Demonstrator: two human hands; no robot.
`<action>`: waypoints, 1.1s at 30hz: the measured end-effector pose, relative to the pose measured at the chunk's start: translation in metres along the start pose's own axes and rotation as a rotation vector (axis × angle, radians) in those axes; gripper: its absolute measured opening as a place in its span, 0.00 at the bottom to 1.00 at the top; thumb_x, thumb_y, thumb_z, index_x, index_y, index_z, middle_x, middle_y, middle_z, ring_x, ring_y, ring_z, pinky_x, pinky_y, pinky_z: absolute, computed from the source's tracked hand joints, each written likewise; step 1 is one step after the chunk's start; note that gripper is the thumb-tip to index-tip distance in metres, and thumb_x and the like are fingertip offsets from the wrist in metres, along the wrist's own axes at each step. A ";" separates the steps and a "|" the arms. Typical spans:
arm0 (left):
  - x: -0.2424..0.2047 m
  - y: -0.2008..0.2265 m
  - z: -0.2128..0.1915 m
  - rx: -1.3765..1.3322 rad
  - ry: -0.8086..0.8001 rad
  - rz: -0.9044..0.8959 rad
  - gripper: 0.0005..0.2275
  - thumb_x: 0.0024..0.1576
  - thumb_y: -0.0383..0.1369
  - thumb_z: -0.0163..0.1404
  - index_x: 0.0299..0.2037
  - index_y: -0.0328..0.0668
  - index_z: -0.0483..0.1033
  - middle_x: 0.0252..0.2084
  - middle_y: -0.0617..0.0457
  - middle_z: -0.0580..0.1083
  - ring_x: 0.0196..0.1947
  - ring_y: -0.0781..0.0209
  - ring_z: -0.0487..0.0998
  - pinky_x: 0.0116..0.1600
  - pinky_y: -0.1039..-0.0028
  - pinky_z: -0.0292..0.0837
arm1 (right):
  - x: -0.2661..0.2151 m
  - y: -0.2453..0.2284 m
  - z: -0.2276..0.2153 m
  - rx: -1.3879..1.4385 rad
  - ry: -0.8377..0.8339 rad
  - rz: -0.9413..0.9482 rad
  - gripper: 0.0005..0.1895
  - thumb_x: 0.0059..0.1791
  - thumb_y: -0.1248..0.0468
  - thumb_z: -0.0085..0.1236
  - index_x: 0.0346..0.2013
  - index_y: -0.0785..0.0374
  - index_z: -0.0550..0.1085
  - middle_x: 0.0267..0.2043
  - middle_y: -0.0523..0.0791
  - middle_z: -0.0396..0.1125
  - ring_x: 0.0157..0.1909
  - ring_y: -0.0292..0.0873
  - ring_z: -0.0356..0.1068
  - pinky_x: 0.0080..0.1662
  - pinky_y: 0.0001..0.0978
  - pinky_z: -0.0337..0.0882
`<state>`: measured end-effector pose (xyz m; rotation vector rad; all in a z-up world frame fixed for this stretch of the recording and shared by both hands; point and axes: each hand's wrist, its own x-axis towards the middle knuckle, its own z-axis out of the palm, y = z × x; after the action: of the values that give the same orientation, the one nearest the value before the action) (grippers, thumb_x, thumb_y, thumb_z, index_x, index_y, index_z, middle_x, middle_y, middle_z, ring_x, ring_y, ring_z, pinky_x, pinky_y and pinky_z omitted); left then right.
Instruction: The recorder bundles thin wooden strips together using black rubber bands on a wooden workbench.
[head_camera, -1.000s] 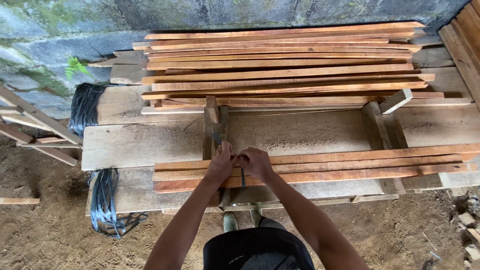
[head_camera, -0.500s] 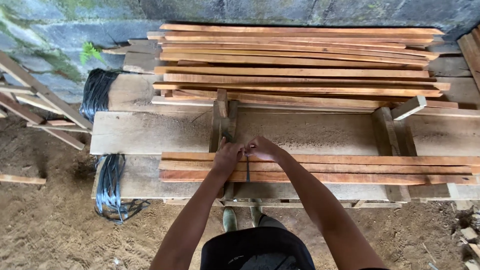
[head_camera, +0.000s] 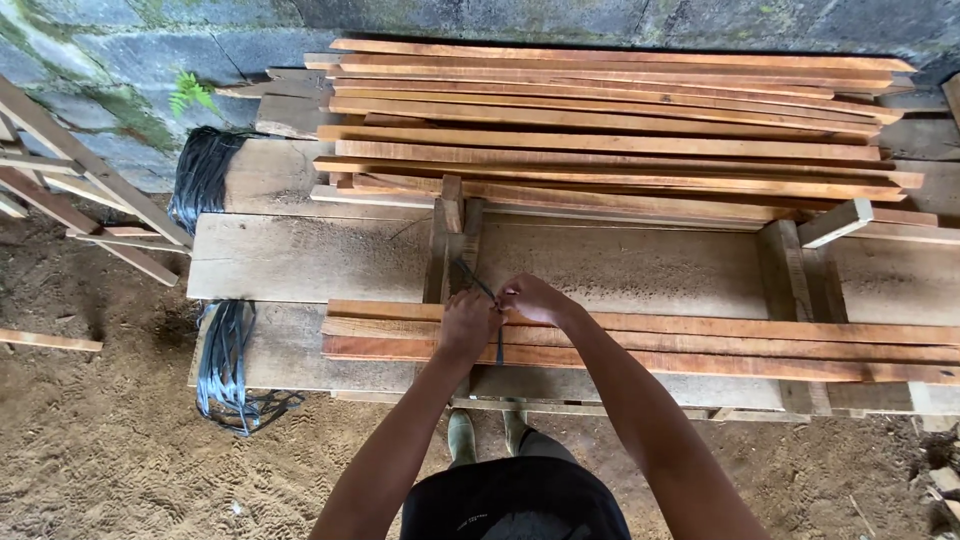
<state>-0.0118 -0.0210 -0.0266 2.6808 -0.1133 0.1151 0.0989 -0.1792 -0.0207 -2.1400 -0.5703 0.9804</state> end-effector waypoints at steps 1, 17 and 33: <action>0.001 -0.004 0.006 -0.001 -0.001 -0.001 0.04 0.55 0.31 0.61 0.37 0.41 0.81 0.35 0.48 0.78 0.44 0.48 0.82 0.62 0.51 0.75 | 0.002 0.001 0.001 0.000 -0.001 0.001 0.14 0.47 0.50 0.59 0.23 0.54 0.78 0.24 0.43 0.67 0.33 0.47 0.66 0.42 0.39 0.65; 0.006 0.006 -0.004 0.112 0.077 0.080 0.06 0.57 0.34 0.47 0.33 0.43 0.73 0.33 0.50 0.70 0.43 0.52 0.78 0.55 0.57 0.76 | 0.024 0.060 0.017 0.274 0.138 -0.163 0.11 0.42 0.58 0.70 0.29 0.59 0.76 0.24 0.40 0.66 0.30 0.38 0.64 0.37 0.30 0.63; -0.001 -0.009 0.006 0.014 -0.023 0.042 0.06 0.59 0.39 0.42 0.36 0.51 0.69 0.35 0.52 0.67 0.47 0.55 0.72 0.61 0.54 0.64 | -0.014 0.011 0.024 -0.007 0.434 -0.118 0.08 0.49 0.62 0.58 0.39 0.62 0.74 0.30 0.56 0.73 0.36 0.61 0.76 0.38 0.52 0.73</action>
<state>-0.0114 -0.0158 -0.0354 2.6950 -0.1770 0.0985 0.0727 -0.1853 -0.0338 -2.2058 -0.4752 0.4289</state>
